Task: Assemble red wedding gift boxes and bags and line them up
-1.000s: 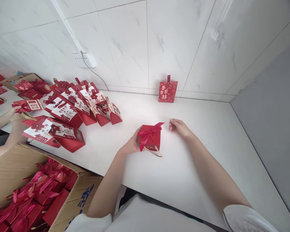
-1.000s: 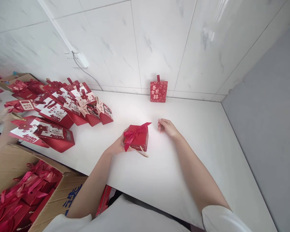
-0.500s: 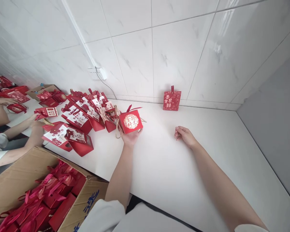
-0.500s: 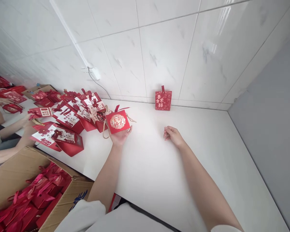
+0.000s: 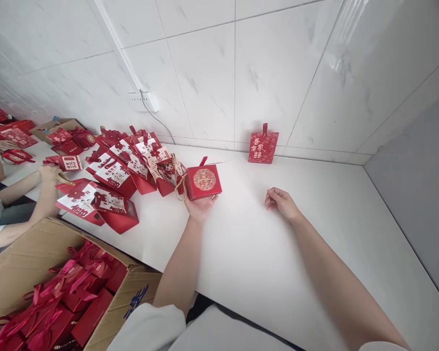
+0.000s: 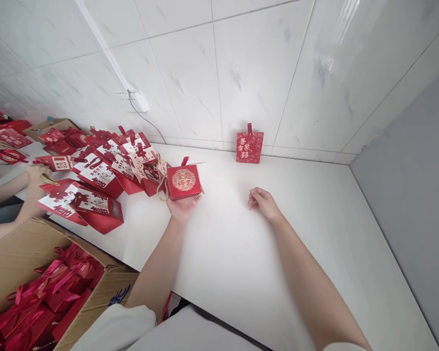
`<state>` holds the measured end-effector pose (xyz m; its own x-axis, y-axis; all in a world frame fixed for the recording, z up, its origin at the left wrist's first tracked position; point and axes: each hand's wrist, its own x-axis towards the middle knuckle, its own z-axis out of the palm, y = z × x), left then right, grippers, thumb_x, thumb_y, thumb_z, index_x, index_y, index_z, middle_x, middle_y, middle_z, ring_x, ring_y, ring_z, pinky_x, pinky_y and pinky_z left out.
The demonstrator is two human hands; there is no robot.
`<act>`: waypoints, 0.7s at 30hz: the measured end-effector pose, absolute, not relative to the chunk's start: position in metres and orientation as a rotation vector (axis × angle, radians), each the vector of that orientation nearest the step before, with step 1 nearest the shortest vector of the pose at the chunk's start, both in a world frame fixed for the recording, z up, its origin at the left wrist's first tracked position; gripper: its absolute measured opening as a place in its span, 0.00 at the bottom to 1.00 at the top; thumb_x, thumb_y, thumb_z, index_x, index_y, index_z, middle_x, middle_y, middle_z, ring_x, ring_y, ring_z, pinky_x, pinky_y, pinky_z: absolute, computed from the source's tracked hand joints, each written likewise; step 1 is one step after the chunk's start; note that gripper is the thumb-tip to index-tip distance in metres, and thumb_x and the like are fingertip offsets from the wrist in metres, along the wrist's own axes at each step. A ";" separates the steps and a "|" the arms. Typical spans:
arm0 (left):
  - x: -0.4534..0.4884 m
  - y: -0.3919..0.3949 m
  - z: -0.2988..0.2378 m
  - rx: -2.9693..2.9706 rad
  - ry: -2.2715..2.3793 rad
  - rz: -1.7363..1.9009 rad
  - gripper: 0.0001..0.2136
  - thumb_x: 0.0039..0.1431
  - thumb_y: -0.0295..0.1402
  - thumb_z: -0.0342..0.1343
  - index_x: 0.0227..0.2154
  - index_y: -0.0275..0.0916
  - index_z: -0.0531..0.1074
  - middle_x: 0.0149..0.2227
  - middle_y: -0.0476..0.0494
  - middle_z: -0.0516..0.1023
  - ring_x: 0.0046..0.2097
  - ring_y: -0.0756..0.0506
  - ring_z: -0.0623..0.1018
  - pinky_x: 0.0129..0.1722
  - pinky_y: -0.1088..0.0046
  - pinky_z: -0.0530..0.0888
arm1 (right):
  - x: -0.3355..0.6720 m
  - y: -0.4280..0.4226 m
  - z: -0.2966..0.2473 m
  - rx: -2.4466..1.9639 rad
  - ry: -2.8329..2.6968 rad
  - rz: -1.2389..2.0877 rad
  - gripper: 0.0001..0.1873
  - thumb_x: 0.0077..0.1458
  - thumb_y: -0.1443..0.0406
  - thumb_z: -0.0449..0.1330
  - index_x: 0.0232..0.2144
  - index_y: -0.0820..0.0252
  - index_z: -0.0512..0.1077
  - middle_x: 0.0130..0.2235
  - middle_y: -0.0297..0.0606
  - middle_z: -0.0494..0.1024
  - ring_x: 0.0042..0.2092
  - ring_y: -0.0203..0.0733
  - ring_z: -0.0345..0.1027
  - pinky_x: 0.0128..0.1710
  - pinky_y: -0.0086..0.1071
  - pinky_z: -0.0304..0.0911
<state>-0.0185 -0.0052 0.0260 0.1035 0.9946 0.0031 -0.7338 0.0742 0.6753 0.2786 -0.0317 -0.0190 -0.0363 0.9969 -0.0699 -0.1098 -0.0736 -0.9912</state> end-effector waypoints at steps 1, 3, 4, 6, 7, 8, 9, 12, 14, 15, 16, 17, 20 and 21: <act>-0.015 -0.005 0.025 0.632 0.569 1.428 0.29 0.53 0.57 0.50 0.52 0.44 0.68 0.58 0.38 0.69 0.58 0.36 0.69 0.49 0.56 0.72 | 0.274 -0.032 -0.018 -1.161 -1.097 1.290 0.19 0.54 0.47 0.60 0.31 0.56 0.69 0.33 0.37 0.74 0.36 0.41 0.68 0.32 0.33 0.68; -0.005 -0.005 0.020 0.722 0.625 1.463 0.27 0.54 0.55 0.53 0.52 0.44 0.69 0.57 0.40 0.70 0.60 0.37 0.68 0.53 0.57 0.70 | 0.260 -0.032 -0.015 -1.106 -1.040 1.192 0.18 0.56 0.47 0.59 0.40 0.51 0.70 0.49 0.38 0.74 0.49 0.44 0.68 0.44 0.37 0.68; 0.001 -0.005 0.017 0.784 0.642 1.458 0.26 0.54 0.52 0.56 0.53 0.45 0.68 0.57 0.41 0.70 0.61 0.37 0.67 0.55 0.58 0.69 | 0.251 -0.032 -0.013 -1.043 -1.015 1.176 0.20 0.57 0.46 0.57 0.46 0.49 0.69 0.57 0.38 0.69 0.57 0.45 0.63 0.52 0.40 0.64; 0.014 -0.007 0.009 0.943 0.662 1.395 0.31 0.50 0.47 0.62 0.57 0.49 0.63 0.58 0.43 0.68 0.61 0.38 0.66 0.58 0.58 0.66 | 0.234 -0.032 -0.009 -0.895 -0.948 1.264 0.26 0.60 0.43 0.49 0.54 0.45 0.65 0.64 0.35 0.62 0.64 0.47 0.55 0.60 0.45 0.56; 0.020 -0.007 0.004 1.038 0.667 1.346 0.35 0.48 0.45 0.65 0.59 0.50 0.60 0.59 0.43 0.66 0.62 0.37 0.65 0.59 0.58 0.65 | 0.226 -0.033 -0.007 -0.823 -0.943 1.326 0.29 0.60 0.42 0.47 0.56 0.45 0.64 0.64 0.35 0.62 0.65 0.47 0.53 0.61 0.46 0.54; 0.026 -0.008 0.000 1.134 0.675 1.298 0.39 0.46 0.43 0.67 0.61 0.51 0.57 0.60 0.43 0.63 0.63 0.37 0.64 0.60 0.57 0.64 | 0.220 -0.034 -0.005 -0.764 -0.942 1.358 0.31 0.60 0.41 0.44 0.57 0.47 0.63 0.63 0.37 0.64 0.65 0.49 0.54 0.62 0.47 0.54; 0.030 -0.009 -0.003 1.227 0.689 1.243 0.42 0.44 0.42 0.69 0.62 0.51 0.56 0.61 0.42 0.61 0.64 0.36 0.62 0.61 0.57 0.62 | 0.216 -0.035 -0.004 -0.734 -0.952 1.388 0.32 0.60 0.40 0.43 0.58 0.48 0.63 0.62 0.38 0.65 0.64 0.50 0.55 0.61 0.48 0.54; 0.035 -0.008 -0.011 1.431 0.733 1.061 0.42 0.42 0.40 0.70 0.60 0.45 0.57 0.63 0.36 0.59 0.63 0.34 0.61 0.60 0.54 0.63 | 0.213 -0.041 -0.001 -0.714 -0.975 1.381 0.33 0.60 0.41 0.43 0.61 0.48 0.59 0.60 0.39 0.68 0.62 0.53 0.58 0.59 0.49 0.57; 0.034 -0.007 -0.012 1.483 0.749 0.989 0.40 0.43 0.39 0.70 0.59 0.44 0.58 0.62 0.35 0.60 0.61 0.34 0.64 0.57 0.54 0.65 | 0.216 -0.043 0.000 -0.744 -0.995 1.332 0.35 0.59 0.41 0.45 0.62 0.48 0.57 0.61 0.40 0.67 0.62 0.54 0.59 0.58 0.50 0.59; 0.034 -0.006 -0.012 1.487 0.754 0.976 0.39 0.44 0.39 0.70 0.59 0.44 0.59 0.61 0.35 0.61 0.59 0.34 0.66 0.56 0.54 0.66 | 0.217 -0.044 0.000 -0.768 -1.011 1.310 0.36 0.58 0.40 0.45 0.62 0.48 0.56 0.61 0.40 0.67 0.62 0.55 0.59 0.58 0.50 0.59; 0.033 -0.005 -0.011 1.482 0.758 0.974 0.38 0.44 0.39 0.70 0.58 0.44 0.59 0.61 0.36 0.61 0.59 0.35 0.67 0.56 0.54 0.66 | 0.219 -0.044 0.000 -0.794 -1.028 1.296 0.37 0.58 0.39 0.45 0.62 0.48 0.56 0.61 0.41 0.66 0.62 0.55 0.59 0.58 0.49 0.59; 0.032 -0.005 -0.011 1.472 0.761 0.978 0.39 0.43 0.38 0.70 0.58 0.45 0.59 0.60 0.36 0.62 0.58 0.35 0.67 0.56 0.54 0.66 | 0.220 -0.044 0.000 -0.815 -1.044 1.289 0.37 0.57 0.38 0.45 0.62 0.48 0.56 0.61 0.41 0.66 0.62 0.55 0.59 0.57 0.49 0.60; 0.031 -0.005 -0.008 1.460 0.758 0.968 0.41 0.40 0.36 0.71 0.59 0.46 0.59 0.60 0.37 0.63 0.58 0.35 0.67 0.56 0.53 0.66 | 0.220 -0.043 0.000 -0.813 -1.059 1.289 0.37 0.57 0.38 0.45 0.62 0.47 0.57 0.61 0.40 0.67 0.61 0.54 0.60 0.57 0.49 0.60; 0.030 -0.005 -0.007 1.464 0.750 0.960 0.42 0.40 0.35 0.72 0.59 0.46 0.60 0.60 0.37 0.63 0.58 0.35 0.67 0.57 0.53 0.65 | 0.220 -0.043 -0.001 -0.803 -1.052 1.287 0.37 0.57 0.38 0.46 0.62 0.47 0.57 0.60 0.40 0.67 0.60 0.53 0.60 0.57 0.49 0.60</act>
